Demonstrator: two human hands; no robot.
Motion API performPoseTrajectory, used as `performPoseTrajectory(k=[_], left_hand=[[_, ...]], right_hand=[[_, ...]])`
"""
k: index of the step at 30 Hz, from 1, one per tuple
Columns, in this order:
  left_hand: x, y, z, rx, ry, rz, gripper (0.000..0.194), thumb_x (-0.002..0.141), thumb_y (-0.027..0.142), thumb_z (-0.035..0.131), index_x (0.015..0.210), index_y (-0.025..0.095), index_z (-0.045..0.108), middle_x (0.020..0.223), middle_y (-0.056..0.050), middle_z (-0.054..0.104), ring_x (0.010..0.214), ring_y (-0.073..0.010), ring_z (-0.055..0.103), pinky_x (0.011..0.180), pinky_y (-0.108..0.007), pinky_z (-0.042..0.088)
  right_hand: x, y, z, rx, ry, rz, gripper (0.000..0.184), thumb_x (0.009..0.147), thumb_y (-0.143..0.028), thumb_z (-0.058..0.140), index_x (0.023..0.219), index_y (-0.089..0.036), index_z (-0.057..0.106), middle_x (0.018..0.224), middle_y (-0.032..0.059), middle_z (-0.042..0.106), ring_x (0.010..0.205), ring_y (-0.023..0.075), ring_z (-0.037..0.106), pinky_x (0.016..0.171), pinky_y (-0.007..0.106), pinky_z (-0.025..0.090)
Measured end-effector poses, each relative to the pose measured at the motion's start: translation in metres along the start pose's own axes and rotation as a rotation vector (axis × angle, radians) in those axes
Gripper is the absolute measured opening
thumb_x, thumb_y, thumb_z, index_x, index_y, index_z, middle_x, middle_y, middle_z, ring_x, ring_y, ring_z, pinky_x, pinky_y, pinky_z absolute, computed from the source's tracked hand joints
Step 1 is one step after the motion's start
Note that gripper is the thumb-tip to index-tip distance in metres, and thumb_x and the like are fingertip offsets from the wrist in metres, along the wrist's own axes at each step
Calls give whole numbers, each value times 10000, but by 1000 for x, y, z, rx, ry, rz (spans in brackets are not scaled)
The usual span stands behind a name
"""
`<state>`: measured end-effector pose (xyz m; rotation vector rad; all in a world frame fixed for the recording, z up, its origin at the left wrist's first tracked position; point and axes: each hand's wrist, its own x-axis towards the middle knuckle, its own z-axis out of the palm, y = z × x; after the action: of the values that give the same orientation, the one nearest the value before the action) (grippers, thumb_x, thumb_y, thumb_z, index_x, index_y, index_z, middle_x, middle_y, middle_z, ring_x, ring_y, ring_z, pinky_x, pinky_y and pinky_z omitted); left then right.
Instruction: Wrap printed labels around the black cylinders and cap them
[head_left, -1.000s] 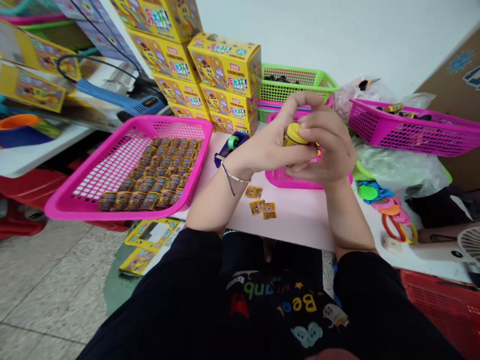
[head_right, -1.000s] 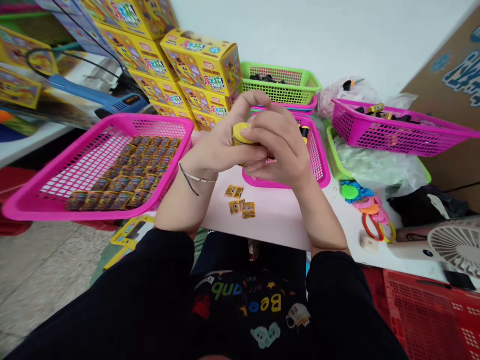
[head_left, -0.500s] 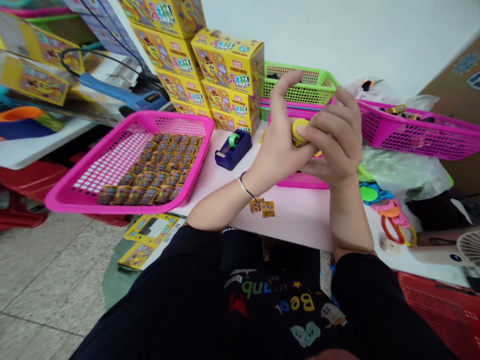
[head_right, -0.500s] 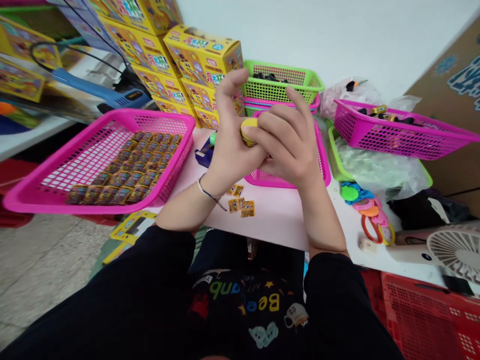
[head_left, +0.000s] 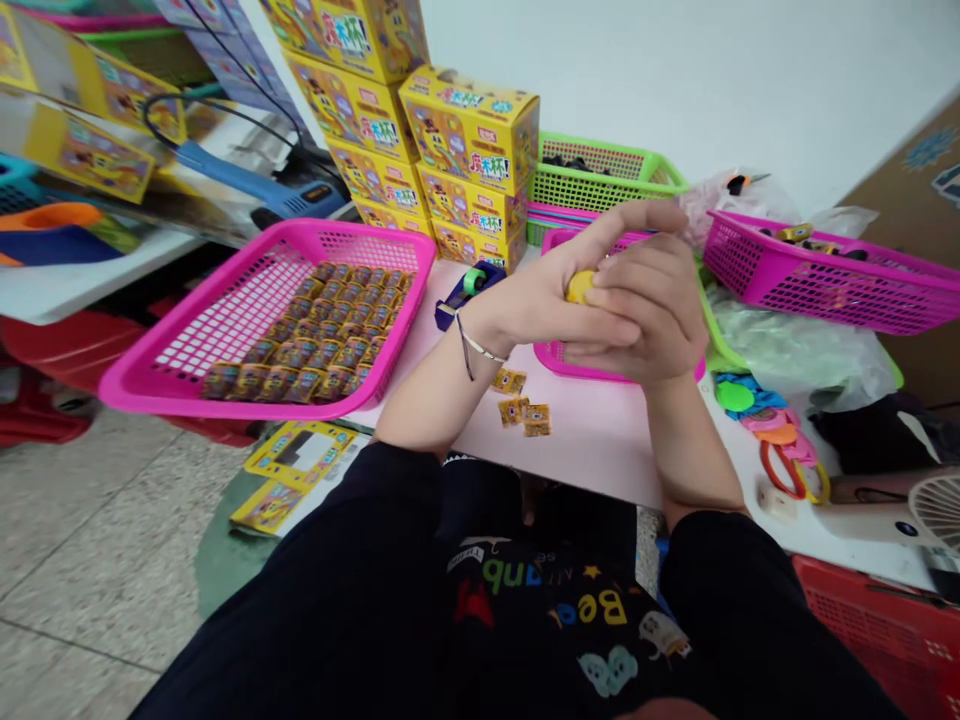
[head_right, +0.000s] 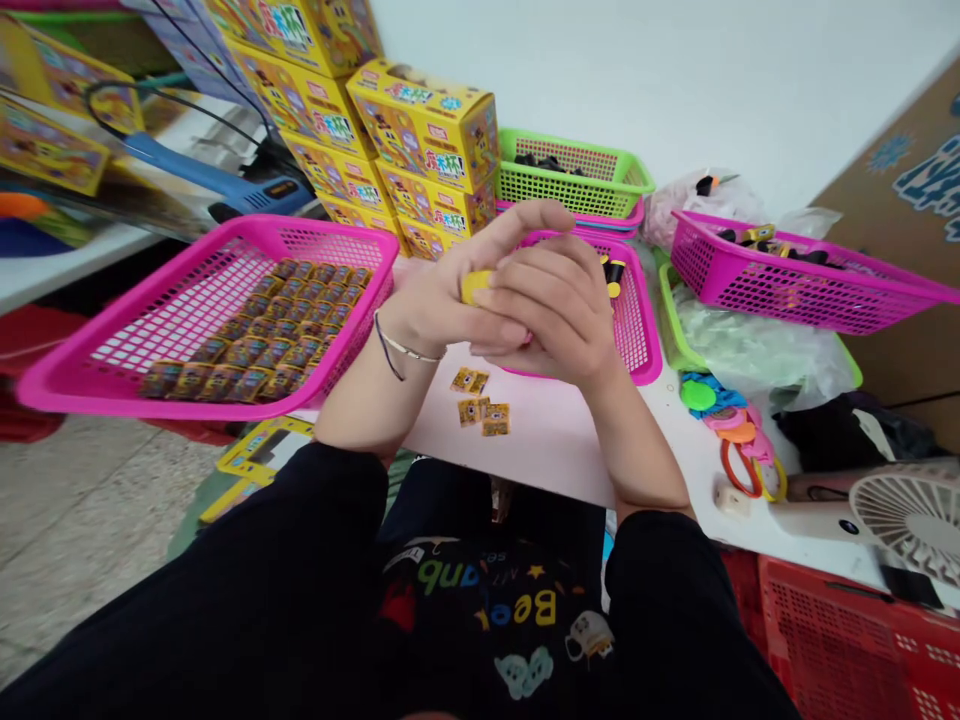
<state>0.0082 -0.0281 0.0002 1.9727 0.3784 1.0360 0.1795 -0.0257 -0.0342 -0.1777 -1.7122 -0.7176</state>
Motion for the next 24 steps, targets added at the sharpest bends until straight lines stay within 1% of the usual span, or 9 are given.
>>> performPoseTrajectory(k=[3,5,8,10,11,14,17,21,24], left_hand=[[-1,-1,1,-107,-73,-10,1039,755,338,826,1656,223,322,943,25,695,815,-153,750,709,-278,602],[-4,0,6,-43,-48,-10,1084,748,285,794,1678,265,236,866,73,638,661,-102,674,630,-244,525],[-7,2,14,62,54,46,1036,769,294,737,1655,317,200,1201,-1,679,722,-75,695,649,-239,499],[-8,3,18,94,107,77,1001,780,299,718,1629,324,188,1486,-82,578,862,-106,746,691,-258,529],[-8,4,18,104,124,80,990,785,299,720,1618,325,186,1547,-106,532,930,-131,760,712,-268,547],[-8,9,14,181,159,103,901,802,369,750,1558,303,266,1540,-112,505,1124,-200,756,811,-316,595],[-21,16,9,259,202,93,716,846,431,762,1458,271,426,1426,-96,568,1204,-230,722,882,-363,615],[-63,32,11,318,362,37,387,925,445,807,1231,278,639,1148,-81,733,1000,-205,733,831,-344,615],[-101,49,-1,475,390,-62,264,948,462,809,1071,247,716,986,-41,772,851,-164,720,815,-328,592]], right_hand=[[8,0,-10,-25,-52,-16,437,1039,-357,693,1466,-434,639,1096,-48,825,1022,211,797,1027,484,665],[8,1,-20,-56,-128,-15,417,1071,-284,617,1421,-504,668,1131,-84,827,1057,208,801,1196,542,599],[3,3,-32,-7,-297,135,423,1059,-348,638,1403,-592,667,1124,-98,815,1084,253,796,1326,689,444],[1,5,-33,43,-325,194,426,1045,-371,671,1397,-609,668,1083,-91,795,1066,257,791,1329,730,416],[1,6,-32,45,-303,157,442,1032,-351,694,1400,-596,671,1080,-89,786,1061,249,788,1325,724,425],[8,8,-28,-26,-148,-31,426,1022,-276,709,1364,-530,699,1102,-95,766,1071,200,779,1316,622,483],[19,5,-21,-96,-80,-69,238,1031,-303,707,1231,-423,757,1108,-81,766,1064,170,762,1301,498,532],[26,-3,-14,5,-140,-154,216,994,-331,771,1210,-325,763,1089,-45,786,992,166,753,1268,440,582],[25,-2,-17,83,-279,-205,287,986,-392,800,1258,-317,750,1098,-9,816,993,193,773,1228,456,611]])
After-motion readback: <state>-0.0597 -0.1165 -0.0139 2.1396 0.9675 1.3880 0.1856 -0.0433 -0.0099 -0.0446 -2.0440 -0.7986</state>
